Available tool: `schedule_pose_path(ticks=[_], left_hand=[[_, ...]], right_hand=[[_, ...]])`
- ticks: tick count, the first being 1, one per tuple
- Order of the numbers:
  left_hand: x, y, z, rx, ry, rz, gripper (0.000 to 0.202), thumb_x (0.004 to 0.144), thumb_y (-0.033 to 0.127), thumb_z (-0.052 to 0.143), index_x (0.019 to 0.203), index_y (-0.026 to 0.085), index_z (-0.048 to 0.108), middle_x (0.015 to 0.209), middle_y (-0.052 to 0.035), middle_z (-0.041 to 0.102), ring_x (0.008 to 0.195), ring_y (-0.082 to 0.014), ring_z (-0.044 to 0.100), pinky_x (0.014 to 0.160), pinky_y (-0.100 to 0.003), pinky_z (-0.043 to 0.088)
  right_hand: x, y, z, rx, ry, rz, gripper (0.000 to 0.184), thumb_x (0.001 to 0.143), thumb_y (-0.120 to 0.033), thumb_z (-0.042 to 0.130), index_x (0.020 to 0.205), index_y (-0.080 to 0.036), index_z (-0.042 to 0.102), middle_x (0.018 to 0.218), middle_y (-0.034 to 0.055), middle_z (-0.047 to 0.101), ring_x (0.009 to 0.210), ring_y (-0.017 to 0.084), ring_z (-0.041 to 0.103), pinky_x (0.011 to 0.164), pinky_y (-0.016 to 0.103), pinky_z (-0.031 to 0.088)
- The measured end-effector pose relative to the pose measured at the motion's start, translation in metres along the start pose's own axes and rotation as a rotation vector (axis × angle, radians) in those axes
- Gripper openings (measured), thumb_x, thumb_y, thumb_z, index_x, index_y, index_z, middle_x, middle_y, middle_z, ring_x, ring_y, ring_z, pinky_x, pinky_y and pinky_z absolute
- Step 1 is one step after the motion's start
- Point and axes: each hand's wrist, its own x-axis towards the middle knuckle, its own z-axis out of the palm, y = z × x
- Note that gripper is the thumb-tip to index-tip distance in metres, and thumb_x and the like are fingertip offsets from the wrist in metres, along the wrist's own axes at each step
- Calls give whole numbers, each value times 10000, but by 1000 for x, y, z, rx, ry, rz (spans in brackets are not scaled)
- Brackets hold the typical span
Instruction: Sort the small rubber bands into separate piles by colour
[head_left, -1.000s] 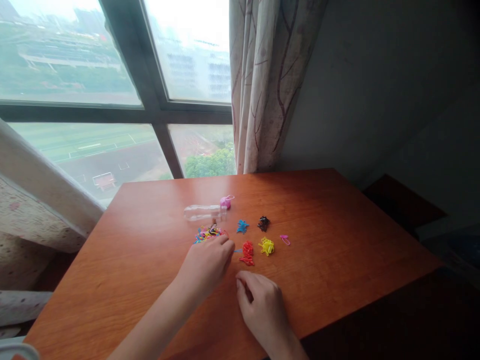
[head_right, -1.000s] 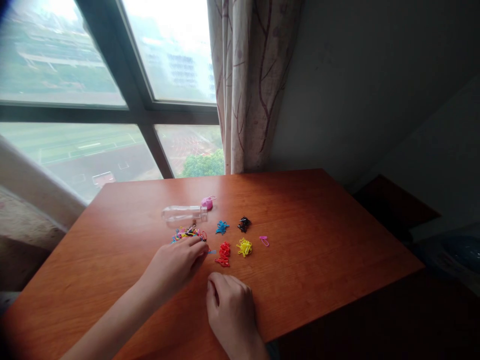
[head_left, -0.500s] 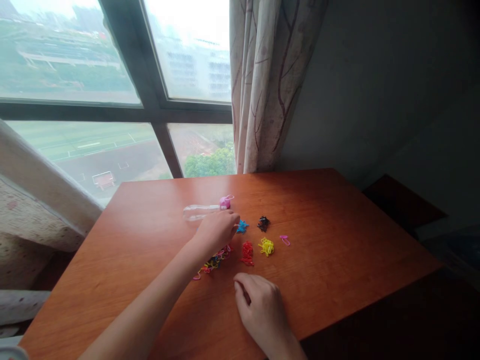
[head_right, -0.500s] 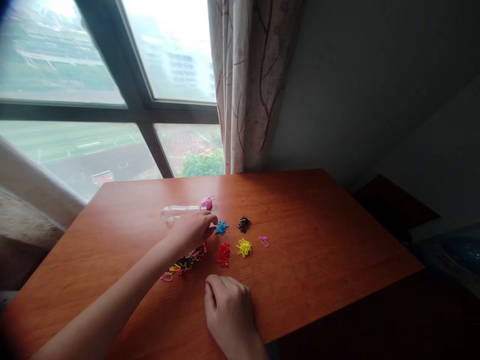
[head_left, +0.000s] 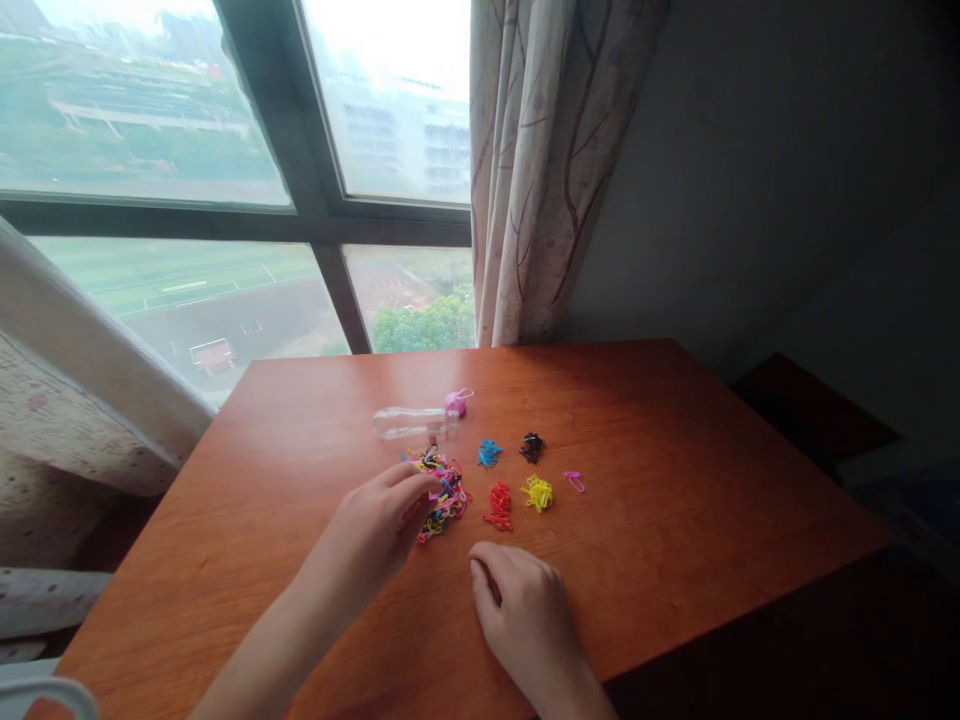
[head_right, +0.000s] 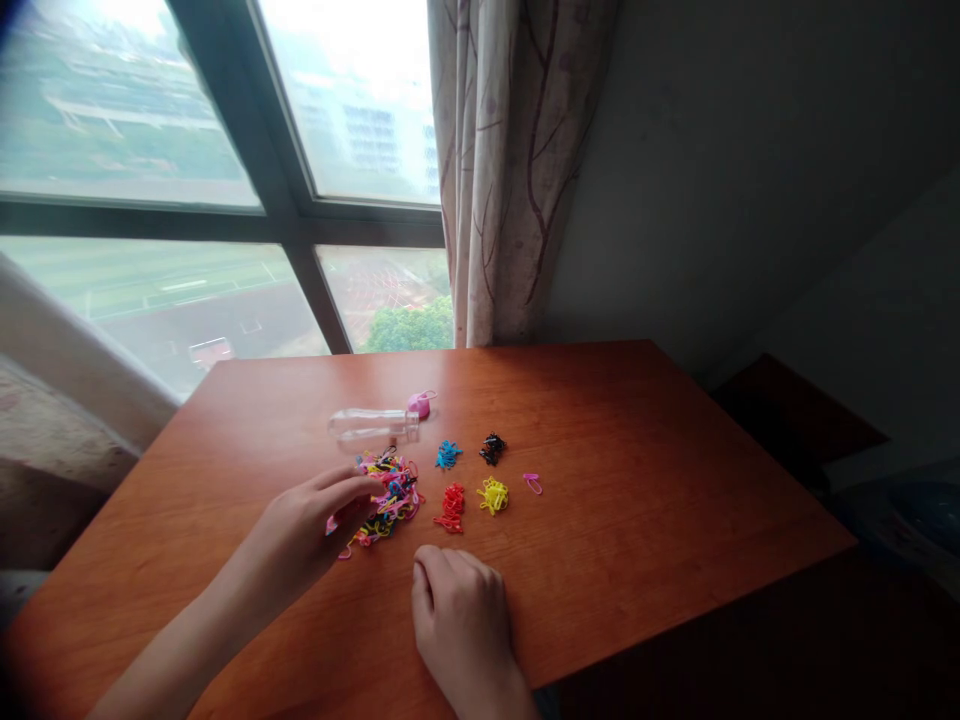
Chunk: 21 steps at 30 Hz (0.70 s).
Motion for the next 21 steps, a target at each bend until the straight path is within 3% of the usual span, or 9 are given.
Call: schedule_pose_path(ticks=[8,12,17,21], left_hand=[[-53,-8,16,-128,37,-97,251,884,163,454,969,232,680,889,-24,691,691,-124,652,645,-194,515],[-66,-14,20,-111,44,-116,257,861,155,460,980,235,673,910,-29,709,758,-148,679,697,-209,537],[-77,-22,17,57,158,-218,180,896,265,497,1001,232,639,866,-16,699,686,-151,668,645,-218,520],[-79,-26,14,153,149,-250,162,906,309,500,952,239,638,876,-16,684,729,-169,674,650,-240,508]], right_hand=[[7,-4,-1,-80,-39,1,154,891,-146,494,874,-246,610,685,-29,657,628,147,627,569,260,301],[12,-8,2,-91,-46,-16,144,878,-133,517,893,-245,607,714,-24,676,637,147,636,570,252,319],[16,-14,11,-65,-71,-42,142,878,-129,530,906,-245,607,770,-14,695,695,157,649,604,247,348],[21,-21,17,-51,-88,-40,116,874,-148,566,912,-250,606,762,-22,688,694,163,642,597,253,336]])
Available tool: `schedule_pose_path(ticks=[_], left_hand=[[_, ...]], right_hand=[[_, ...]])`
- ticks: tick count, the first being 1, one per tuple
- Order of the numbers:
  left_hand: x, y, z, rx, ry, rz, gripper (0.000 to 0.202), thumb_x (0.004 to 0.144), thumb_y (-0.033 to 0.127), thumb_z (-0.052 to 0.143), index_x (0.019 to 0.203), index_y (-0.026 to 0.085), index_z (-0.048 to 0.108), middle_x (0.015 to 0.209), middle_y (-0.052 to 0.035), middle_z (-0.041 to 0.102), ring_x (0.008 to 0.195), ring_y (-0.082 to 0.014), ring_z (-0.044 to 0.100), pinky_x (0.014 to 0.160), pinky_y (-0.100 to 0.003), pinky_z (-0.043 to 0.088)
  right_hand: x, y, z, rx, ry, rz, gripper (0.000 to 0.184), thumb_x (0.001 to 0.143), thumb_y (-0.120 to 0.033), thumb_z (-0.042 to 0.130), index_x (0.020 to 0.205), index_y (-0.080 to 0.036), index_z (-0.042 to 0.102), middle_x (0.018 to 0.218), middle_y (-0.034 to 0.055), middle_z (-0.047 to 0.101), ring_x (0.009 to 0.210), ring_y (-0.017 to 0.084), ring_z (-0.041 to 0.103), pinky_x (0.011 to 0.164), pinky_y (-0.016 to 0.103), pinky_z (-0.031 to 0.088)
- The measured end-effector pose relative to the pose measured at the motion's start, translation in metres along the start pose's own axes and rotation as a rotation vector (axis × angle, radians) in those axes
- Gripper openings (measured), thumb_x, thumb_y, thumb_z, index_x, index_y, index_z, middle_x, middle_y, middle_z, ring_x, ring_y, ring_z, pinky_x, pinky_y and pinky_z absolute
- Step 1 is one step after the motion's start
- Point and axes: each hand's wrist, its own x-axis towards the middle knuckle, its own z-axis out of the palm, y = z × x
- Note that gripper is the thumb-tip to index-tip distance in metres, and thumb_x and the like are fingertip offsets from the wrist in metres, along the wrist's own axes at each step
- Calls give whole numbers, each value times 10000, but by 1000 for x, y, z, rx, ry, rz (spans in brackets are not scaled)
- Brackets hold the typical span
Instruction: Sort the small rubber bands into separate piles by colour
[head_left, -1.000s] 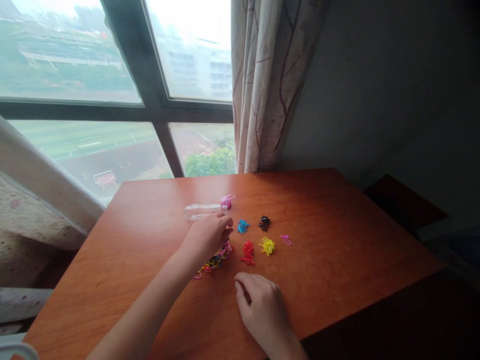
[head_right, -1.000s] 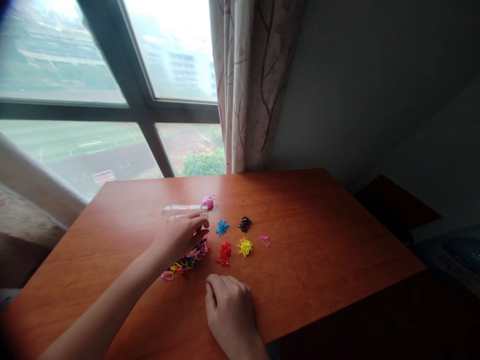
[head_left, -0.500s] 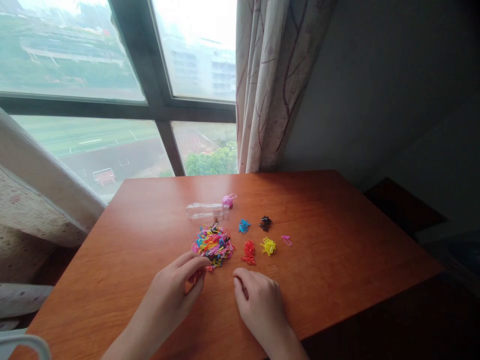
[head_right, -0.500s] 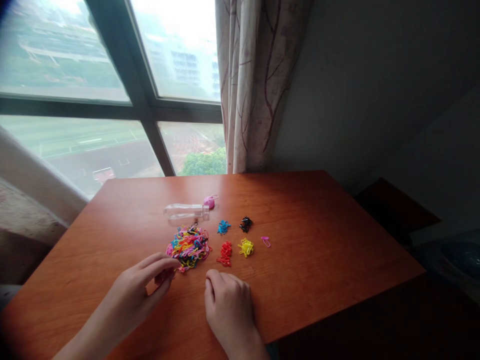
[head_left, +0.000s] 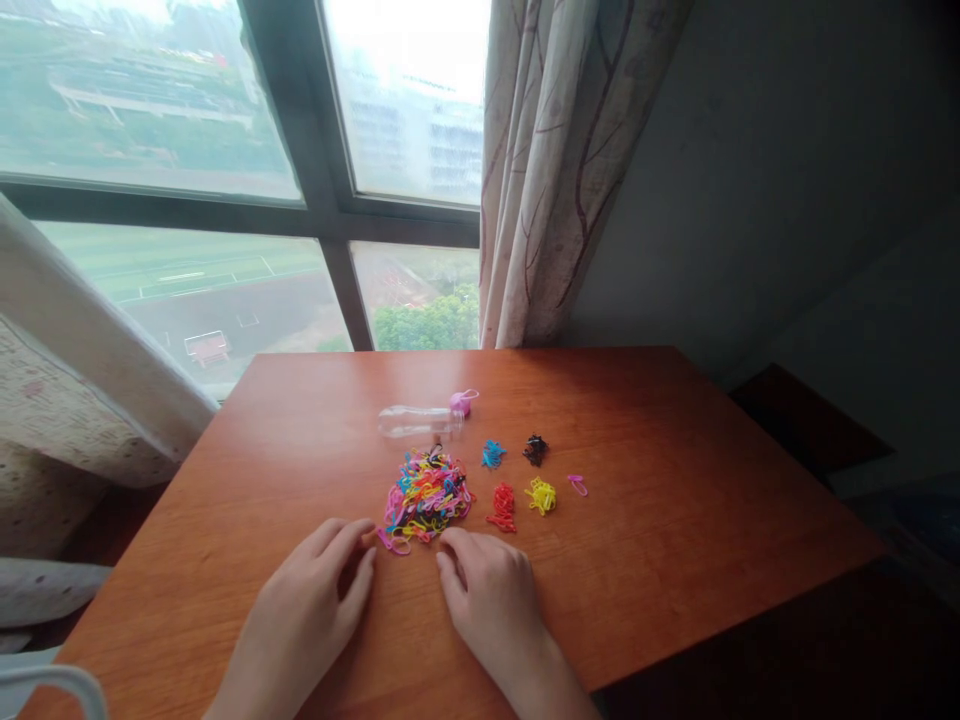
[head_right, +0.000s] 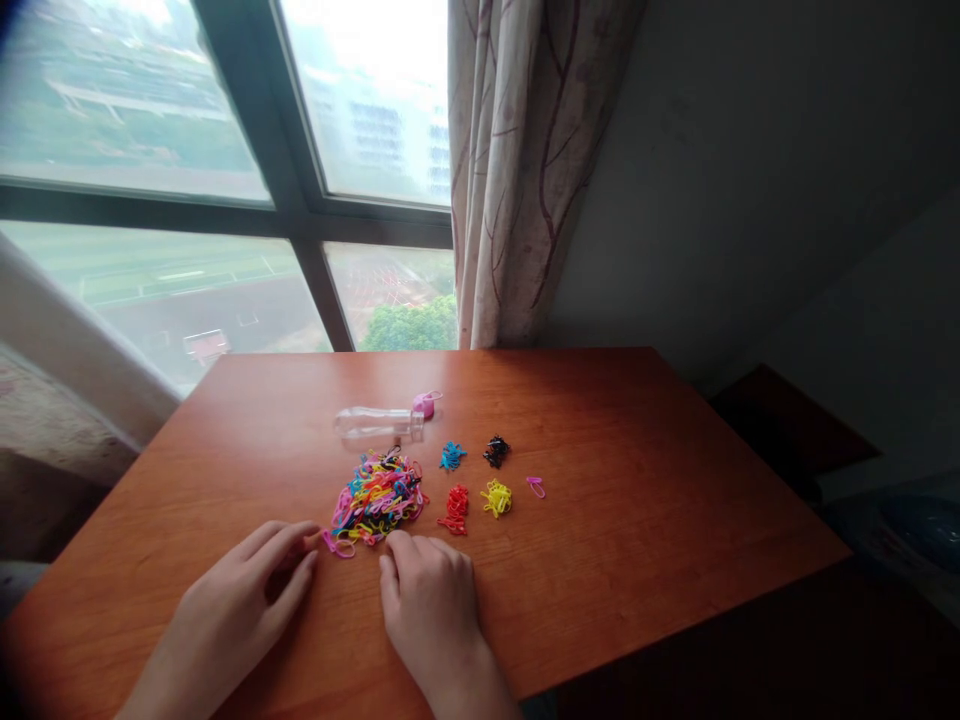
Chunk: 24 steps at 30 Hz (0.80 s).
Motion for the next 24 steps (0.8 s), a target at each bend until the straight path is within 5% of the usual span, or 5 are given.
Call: schedule_pose_path(ticks=[11,24], left_hand=[[7,7,8,-20,-106,-20,182,918,314,470,942,244,637,885,-20,678,791,-189,674,704,-277,509],[6,12,17,-28,-157,21,196,945,319,453,898,253,632,860,-3,655,767,-172,656,683,-268,485]], right_hand=[[10,-10,10,0,33,-9,105,879,-144,571,897,-243,603,765,-21,688,677,164,635,575,259,309],[-3,6,-1,126,147,28,172,935,-197,478,909,-230,645,726,-12,671,628,149,610,619,242,346]])
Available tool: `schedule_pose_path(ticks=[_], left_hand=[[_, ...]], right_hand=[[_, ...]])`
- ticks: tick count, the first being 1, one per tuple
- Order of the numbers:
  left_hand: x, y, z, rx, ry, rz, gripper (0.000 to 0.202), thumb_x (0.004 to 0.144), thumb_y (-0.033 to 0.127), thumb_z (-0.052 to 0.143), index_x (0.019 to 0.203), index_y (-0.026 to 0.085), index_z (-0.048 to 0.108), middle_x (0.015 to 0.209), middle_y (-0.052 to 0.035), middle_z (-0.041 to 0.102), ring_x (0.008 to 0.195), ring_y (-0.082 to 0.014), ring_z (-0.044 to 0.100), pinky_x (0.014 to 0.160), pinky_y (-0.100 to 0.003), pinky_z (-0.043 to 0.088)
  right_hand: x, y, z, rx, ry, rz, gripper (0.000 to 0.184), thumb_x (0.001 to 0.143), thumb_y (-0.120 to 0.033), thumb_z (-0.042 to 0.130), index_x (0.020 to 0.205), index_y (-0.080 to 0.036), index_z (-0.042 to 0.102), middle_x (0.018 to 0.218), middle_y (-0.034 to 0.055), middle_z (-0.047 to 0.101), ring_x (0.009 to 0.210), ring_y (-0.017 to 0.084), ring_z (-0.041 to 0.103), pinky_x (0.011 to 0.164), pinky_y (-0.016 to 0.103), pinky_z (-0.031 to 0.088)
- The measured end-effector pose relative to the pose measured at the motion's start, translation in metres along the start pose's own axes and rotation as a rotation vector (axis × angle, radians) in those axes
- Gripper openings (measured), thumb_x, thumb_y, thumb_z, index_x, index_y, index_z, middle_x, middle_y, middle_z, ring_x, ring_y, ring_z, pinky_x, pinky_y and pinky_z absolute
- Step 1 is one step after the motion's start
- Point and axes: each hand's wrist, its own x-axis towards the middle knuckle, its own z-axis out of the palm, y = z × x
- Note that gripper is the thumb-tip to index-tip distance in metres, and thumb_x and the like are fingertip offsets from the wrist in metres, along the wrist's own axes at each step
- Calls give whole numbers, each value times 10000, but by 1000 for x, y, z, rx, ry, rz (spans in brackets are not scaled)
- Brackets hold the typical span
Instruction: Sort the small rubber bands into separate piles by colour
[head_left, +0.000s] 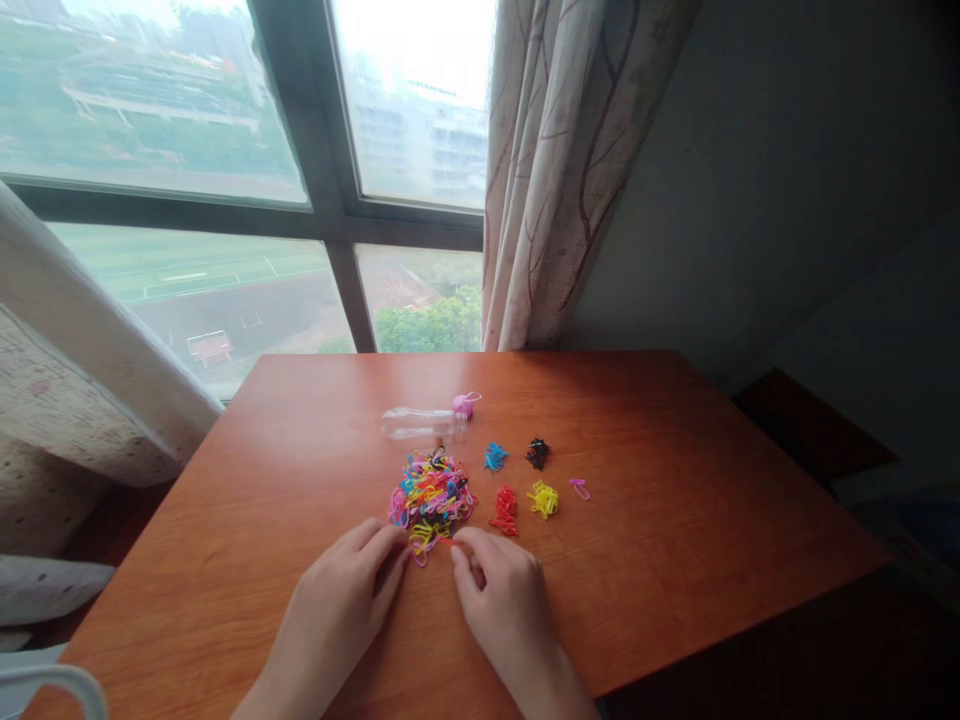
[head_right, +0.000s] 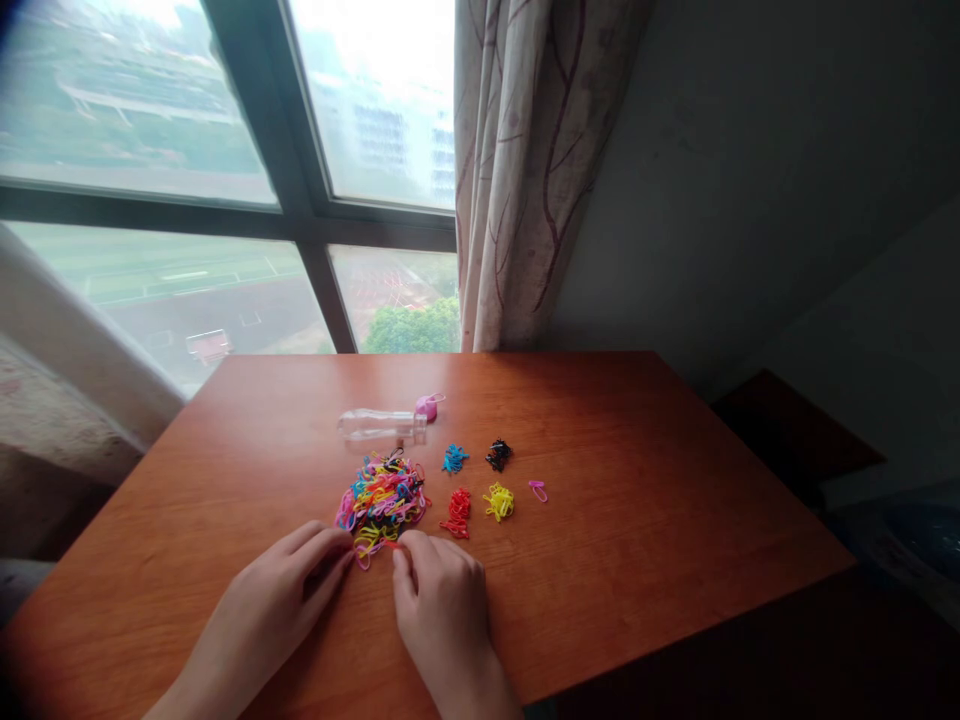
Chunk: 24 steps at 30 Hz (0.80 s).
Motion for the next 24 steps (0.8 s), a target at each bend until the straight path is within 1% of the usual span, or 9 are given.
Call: schedule_pose_path(ticks=[4,8,13,19,22,24], left_hand=[[0,4,0,26,-12,15,195,944,318,457,908,250,637,884,-12,656,776,-178,655,686,-276,488],[2,8,3,50,-17,25,195,944,322,460,908,252,639,917,-23,665,799,-193,661,681,-290,493],[2,8,6,41,-3,57,194,946,322,459,922,263,642,939,-21,679,816,-198,670,701,-302,506],[-1,7,7,39,6,73,182,945,296,456,962,270,636,986,-28,685,851,-204,671,728,-314,515],[0,7,7,35,13,88,173,943,296,462,976,273,630,1002,-29,685,860,-203,670,732,-308,513],[0,8,7,31,27,87,161,941,291,462,956,265,620,962,-25,686,828,-198,669,715,-303,508]], right_hand=[[-2,16,-13,-2,39,32,181,944,-213,478,912,-228,655,730,-10,674,622,147,614,619,243,353],[0,33,-25,-53,80,58,194,951,-228,475,914,-220,665,716,-3,678,607,148,619,604,242,359],[2,47,-31,-108,92,74,193,943,-221,482,932,-219,675,766,8,705,613,145,631,604,237,369],[2,48,-29,-137,94,76,193,942,-227,485,945,-220,678,742,7,699,592,150,623,594,243,366],[2,43,-29,-125,121,70,210,953,-235,468,968,-210,676,730,12,695,590,151,622,591,243,369],[1,37,-27,-111,124,51,222,961,-237,454,965,-206,674,725,15,691,591,150,621,590,244,368]])
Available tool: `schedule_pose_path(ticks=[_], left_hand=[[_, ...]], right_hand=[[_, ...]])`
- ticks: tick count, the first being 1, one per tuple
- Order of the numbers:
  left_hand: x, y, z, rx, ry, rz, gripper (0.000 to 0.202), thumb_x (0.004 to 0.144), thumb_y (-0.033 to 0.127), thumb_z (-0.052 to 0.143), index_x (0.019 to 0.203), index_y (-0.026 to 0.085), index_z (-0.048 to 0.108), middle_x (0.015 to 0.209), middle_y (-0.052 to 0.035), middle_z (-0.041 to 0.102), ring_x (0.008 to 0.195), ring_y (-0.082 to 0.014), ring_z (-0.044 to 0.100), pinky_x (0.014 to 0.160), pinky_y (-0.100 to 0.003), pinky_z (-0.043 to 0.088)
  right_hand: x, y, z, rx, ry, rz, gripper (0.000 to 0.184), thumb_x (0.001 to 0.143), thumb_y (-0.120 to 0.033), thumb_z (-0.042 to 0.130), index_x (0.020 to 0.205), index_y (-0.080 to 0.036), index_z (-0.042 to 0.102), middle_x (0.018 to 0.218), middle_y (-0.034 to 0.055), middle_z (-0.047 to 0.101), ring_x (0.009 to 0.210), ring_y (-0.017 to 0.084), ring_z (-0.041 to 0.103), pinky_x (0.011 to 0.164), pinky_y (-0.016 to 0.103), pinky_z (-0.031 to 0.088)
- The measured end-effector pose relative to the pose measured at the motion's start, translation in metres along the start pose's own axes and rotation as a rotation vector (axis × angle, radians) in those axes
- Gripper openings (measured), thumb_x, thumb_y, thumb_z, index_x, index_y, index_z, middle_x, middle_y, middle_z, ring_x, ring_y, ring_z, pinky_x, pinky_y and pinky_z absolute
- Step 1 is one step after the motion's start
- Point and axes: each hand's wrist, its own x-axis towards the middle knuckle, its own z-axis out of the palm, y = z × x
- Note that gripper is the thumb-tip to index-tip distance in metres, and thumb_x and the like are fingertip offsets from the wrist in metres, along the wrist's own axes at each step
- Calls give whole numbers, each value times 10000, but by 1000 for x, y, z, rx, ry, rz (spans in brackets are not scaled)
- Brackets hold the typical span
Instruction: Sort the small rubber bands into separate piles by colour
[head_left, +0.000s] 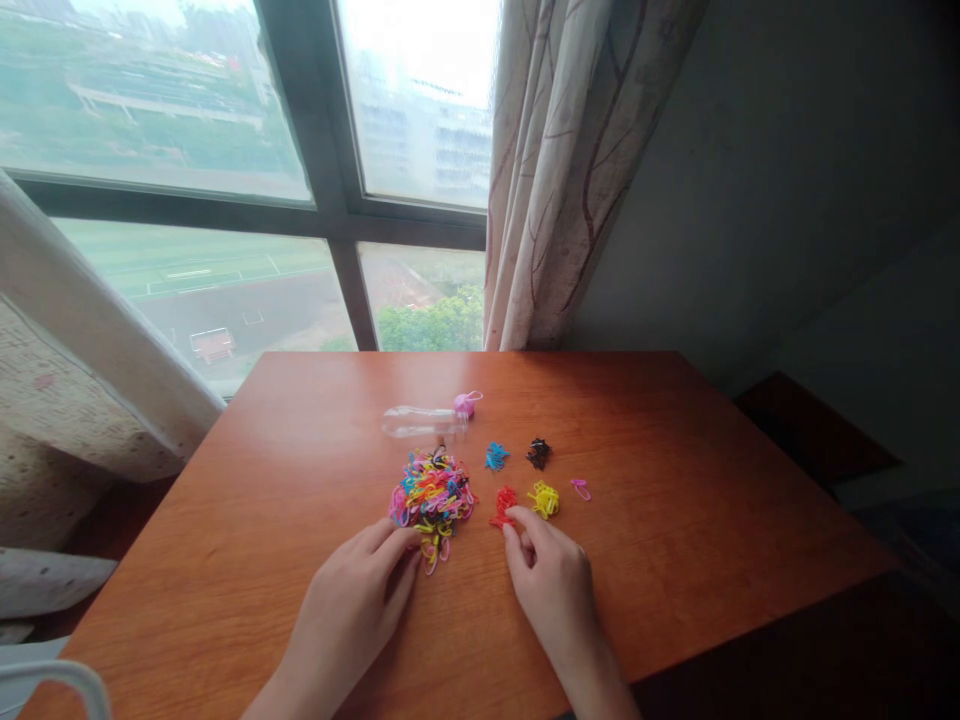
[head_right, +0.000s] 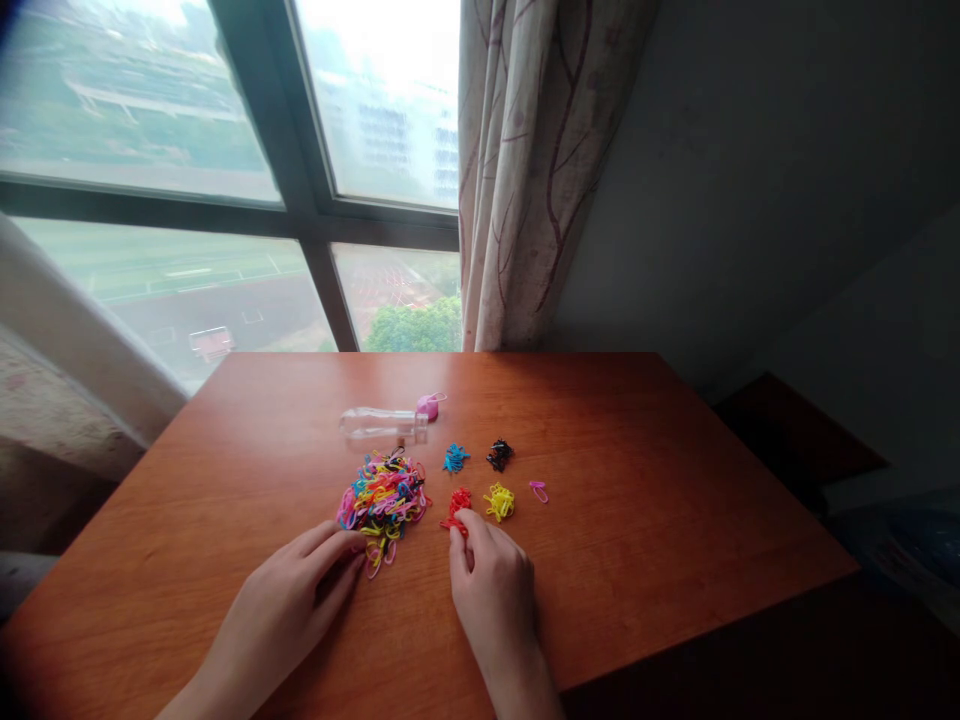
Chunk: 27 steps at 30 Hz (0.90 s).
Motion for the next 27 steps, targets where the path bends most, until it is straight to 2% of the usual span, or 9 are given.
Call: schedule_pose_path(ticks=[7,13,18,22,27], left_hand=[[-2,0,0,-35,49,-7,100,890,220,484,837,231,568,791,-3,670,710,-175,649,643,-266,488],[-3,-1,-1,-63,55,-8,91,827,185,515,809,231,591,776,6,672,684,-156,638,624,-238,480],[-2,-1,-3,-97,58,-20,81,832,203,526,817,233,600,768,7,672,665,-153,636,615,-237,484],[-3,0,-4,-117,53,-30,97,876,225,500,847,234,591,786,1,676,680,-158,644,628,-245,492],[-2,0,-3,-136,36,-24,120,911,246,481,893,237,600,829,-8,687,726,-163,659,666,-251,504]], right_hand=[[-13,-30,12,30,-113,-82,185,947,-213,464,915,-229,645,692,-12,662,596,147,606,589,253,336],[-22,-51,22,23,-201,-78,31,873,-260,624,847,-246,616,679,-31,660,600,149,601,572,259,309],[-20,-60,26,-51,-231,-11,121,796,-244,724,826,-248,607,693,-28,671,639,176,629,573,260,315],[-19,-61,30,-49,-236,-27,93,836,-167,642,823,-248,599,738,-25,685,669,173,640,583,258,317],[-20,-59,31,-42,-251,-60,147,885,-139,541,796,-243,594,726,-19,672,664,171,633,592,266,313]])
